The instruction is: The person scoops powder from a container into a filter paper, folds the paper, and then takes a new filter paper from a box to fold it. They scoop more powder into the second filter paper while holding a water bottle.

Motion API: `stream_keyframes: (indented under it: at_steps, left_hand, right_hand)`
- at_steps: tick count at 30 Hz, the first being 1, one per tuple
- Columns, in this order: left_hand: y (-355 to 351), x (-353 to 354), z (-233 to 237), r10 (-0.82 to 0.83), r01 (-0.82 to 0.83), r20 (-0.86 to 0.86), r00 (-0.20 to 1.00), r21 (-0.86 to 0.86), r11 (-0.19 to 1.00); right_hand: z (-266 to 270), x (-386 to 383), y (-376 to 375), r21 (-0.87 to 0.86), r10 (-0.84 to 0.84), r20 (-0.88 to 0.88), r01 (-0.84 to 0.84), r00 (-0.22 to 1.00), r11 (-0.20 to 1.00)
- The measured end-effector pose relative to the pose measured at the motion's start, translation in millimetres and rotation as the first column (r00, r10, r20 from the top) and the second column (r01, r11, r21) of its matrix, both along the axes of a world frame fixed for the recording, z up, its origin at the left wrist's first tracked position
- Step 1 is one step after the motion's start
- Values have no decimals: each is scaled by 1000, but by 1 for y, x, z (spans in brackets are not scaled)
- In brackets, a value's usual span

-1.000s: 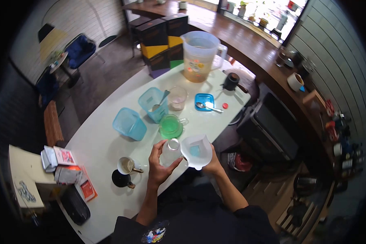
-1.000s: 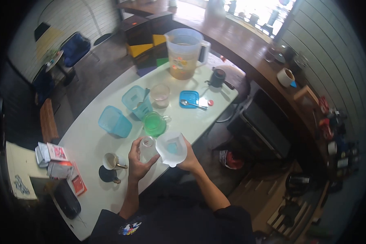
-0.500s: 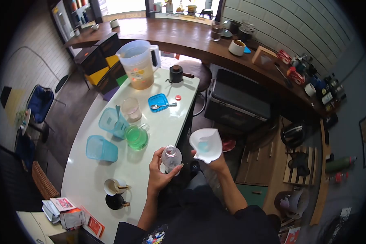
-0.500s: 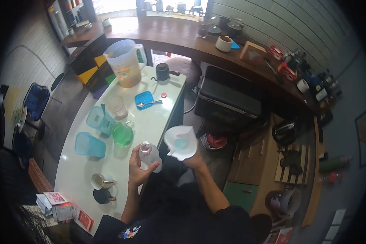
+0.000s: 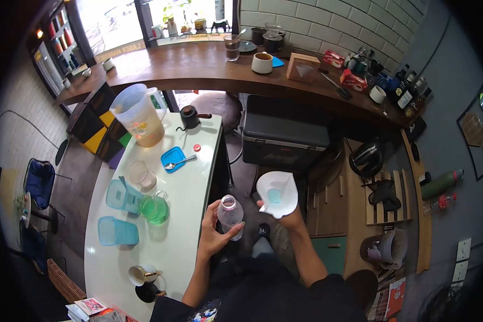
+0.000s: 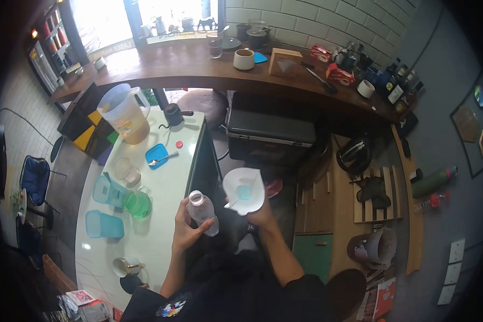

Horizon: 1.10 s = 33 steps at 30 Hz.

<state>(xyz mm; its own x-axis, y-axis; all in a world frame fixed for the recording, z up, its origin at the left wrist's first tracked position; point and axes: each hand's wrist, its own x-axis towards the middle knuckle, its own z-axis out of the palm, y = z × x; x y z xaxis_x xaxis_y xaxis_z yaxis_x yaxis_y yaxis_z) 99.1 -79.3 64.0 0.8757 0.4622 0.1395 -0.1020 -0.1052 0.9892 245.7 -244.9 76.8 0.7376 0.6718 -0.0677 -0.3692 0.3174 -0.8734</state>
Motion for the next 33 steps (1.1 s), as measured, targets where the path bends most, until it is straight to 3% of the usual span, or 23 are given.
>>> stream_keyframes:
  at_steps: [1,2,3,4,6,7,8,10,12,13,14,16,17,18,20,21,22,24,26,27,28,30,33]
  left_hand:
    - [-3,7,0,-20,20,0,1000,-12,1000]
    - [-6,13,-1,-43,42,-2,999,-26,999]
    - [-8,20,0,-58,58,-3,998,-27,998]
    - [-10,27,1,-72,72,-3,997,-6,997]
    - [-14,41,1,-89,89,-3,996,15,996]
    - [-16,49,0,-100,100,5,995,-6,995]
    - [-19,58,-1,-116,116,12,993,-27,993]
    - [-25,75,4,-155,155,9,988,-35,987]
    - [-32,91,5,-180,181,11,984,-44,983]
    - [-35,99,4,-186,187,26,982,-31,982]
    - [-38,107,3,-195,195,40,980,-16,981]
    - [-45,122,4,-226,226,36,974,-12,974]
    - [-49,130,4,-241,241,33,970,-13,970]
    - [-51,137,2,-243,244,33,969,-12,970]
    - [-56,149,-2,-247,247,60,967,11,969]
    - [-59,155,-4,-253,252,59,966,12,968]
    - [-61,162,-4,-266,266,45,963,21,964]
    - [-65,172,-4,-290,289,28,957,32,957]
    - [-69,180,-5,-309,309,25,951,11,951]
    - [-71,184,-6,-318,318,23,948,10,948]
    - [-73,188,-6,-333,333,26,943,13,943]
    - [-76,196,-6,-361,360,26,932,15,933]
    - [-81,201,-6,-365,365,14,931,8,931]
  right_hand:
    - [-13,7,-1,-41,-7,348,23,938,999]
    - [-26,12,-2,-78,2,650,64,760,995]
    - [-21,16,-6,-72,-26,703,107,710,992]
    - [-21,14,-16,57,-45,124,38,991,998]
    - [-22,39,-32,-124,-33,139,50,990,991]
    - [-16,34,-32,158,-95,136,73,986,985]
    - [-31,43,-36,-122,-56,651,178,757,976]
    - [-28,49,-45,-103,-139,702,293,699,950]
    - [-27,73,-63,-72,-123,302,152,945,986]
    - [-21,76,-66,45,-207,279,202,938,978]
    - [-14,80,-64,7,-237,503,271,831,963]
    - [-36,93,-73,-136,-123,831,412,542,901]
    - [-59,103,-79,-73,-202,807,434,554,898]
    - [-8,106,-81,-154,-135,656,307,742,939]
    - [-9,125,-92,-124,-160,516,258,841,958]
    - [-7,124,-93,-101,-168,596,281,785,954]
    - [-17,126,-92,-128,-156,789,407,594,904]
    - [-17,129,-98,-96,-214,699,386,683,917]
    - [-6,137,-107,-95,-273,289,311,917,946]
    - [-3,137,-104,-91,-302,394,364,868,927]
    - [-14,140,-105,-7,-247,678,342,693,940]
    - [-7,138,-105,2,-298,715,425,633,905]
    - [-6,143,-118,74,-354,358,351,864,933]
